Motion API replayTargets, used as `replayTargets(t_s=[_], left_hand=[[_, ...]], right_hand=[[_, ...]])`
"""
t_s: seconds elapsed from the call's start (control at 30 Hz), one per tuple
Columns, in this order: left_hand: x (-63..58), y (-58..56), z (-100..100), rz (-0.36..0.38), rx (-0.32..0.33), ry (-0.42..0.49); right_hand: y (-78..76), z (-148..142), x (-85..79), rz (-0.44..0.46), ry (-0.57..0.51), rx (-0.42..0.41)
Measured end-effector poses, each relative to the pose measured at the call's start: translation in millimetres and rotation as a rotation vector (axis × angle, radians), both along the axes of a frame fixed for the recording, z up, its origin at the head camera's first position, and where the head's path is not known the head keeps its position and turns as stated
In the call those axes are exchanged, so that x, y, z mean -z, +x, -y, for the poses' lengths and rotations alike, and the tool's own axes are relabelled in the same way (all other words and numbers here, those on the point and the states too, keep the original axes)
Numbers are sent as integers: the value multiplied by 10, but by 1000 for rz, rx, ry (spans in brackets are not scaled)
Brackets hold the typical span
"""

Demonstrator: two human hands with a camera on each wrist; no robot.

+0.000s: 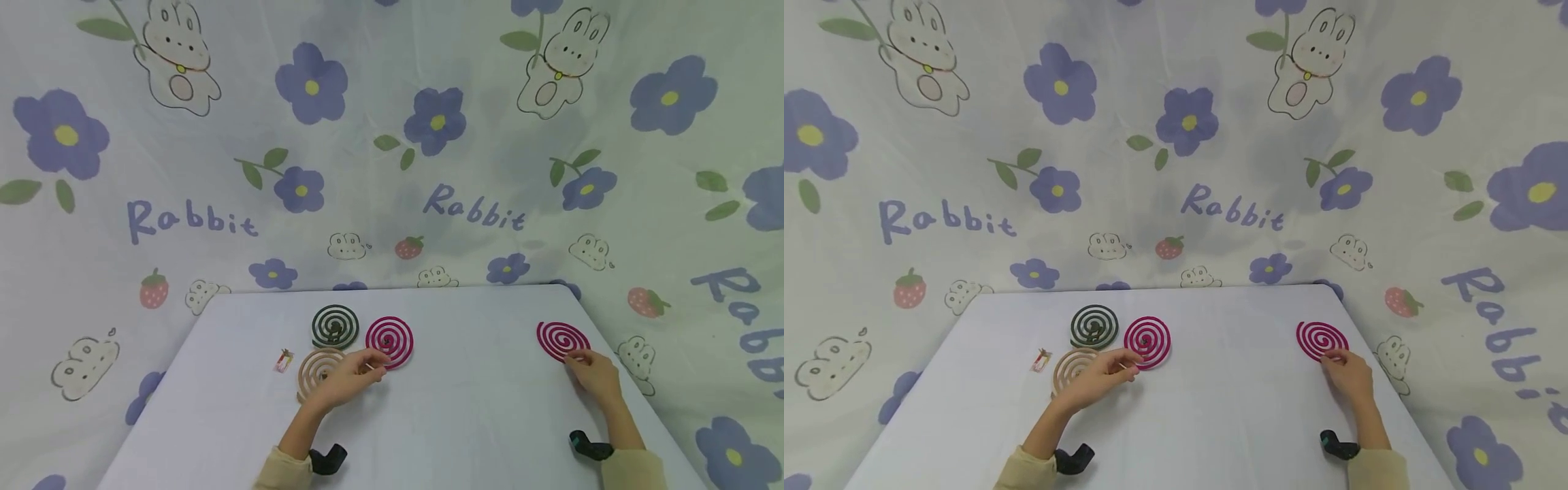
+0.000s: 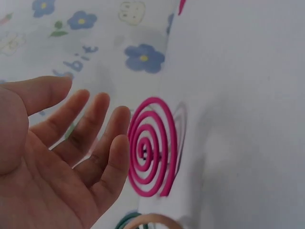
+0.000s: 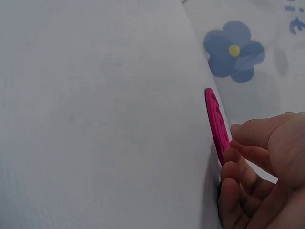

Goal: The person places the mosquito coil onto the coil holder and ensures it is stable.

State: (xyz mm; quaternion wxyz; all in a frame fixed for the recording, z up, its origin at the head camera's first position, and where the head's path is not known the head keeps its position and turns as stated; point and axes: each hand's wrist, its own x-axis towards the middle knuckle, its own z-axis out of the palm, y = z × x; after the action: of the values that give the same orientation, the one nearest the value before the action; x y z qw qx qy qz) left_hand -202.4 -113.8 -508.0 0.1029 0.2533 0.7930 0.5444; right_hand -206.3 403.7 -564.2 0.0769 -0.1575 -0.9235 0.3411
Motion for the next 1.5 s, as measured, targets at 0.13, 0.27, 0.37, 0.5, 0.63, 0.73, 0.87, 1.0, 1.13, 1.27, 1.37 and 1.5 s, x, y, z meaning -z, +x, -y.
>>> replayTargets(t_s=[0.13,0.27,0.37,0.5,0.63,0.73,0.87,1.0,1.13,1.27,1.37,1.5], left_hand=[[-51,79,-120,22,7,-3],[-90,106,-197,40,7,14],[53,53,-217,43,7,8],[218,0,-241,32,21,11],[256,1,-274,22,39,58],[297,-3,-302,34,55,96],[357,-11,-337,75,58,143],[400,-14,-373,120,50,173],[439,-16,-410,135,62,172],[458,-10,-451,147,81,165],[455,-5,-478,149,78,158],[457,-12,-509,142,74,147]], right_hand=[[17,-27,51,15,3,-5],[23,-7,40,9,5,-1],[17,7,28,14,9,-3],[-18,7,24,22,21,-4],[-61,25,15,24,47,1],[-72,46,11,19,60,9],[-72,69,2,1,68,5],[-75,92,1,-10,79,-20],[-66,123,12,-23,68,-30],[-54,144,51,-30,64,-21],[-46,154,72,-29,75,-17],[-40,176,47,-34,75,-22]])
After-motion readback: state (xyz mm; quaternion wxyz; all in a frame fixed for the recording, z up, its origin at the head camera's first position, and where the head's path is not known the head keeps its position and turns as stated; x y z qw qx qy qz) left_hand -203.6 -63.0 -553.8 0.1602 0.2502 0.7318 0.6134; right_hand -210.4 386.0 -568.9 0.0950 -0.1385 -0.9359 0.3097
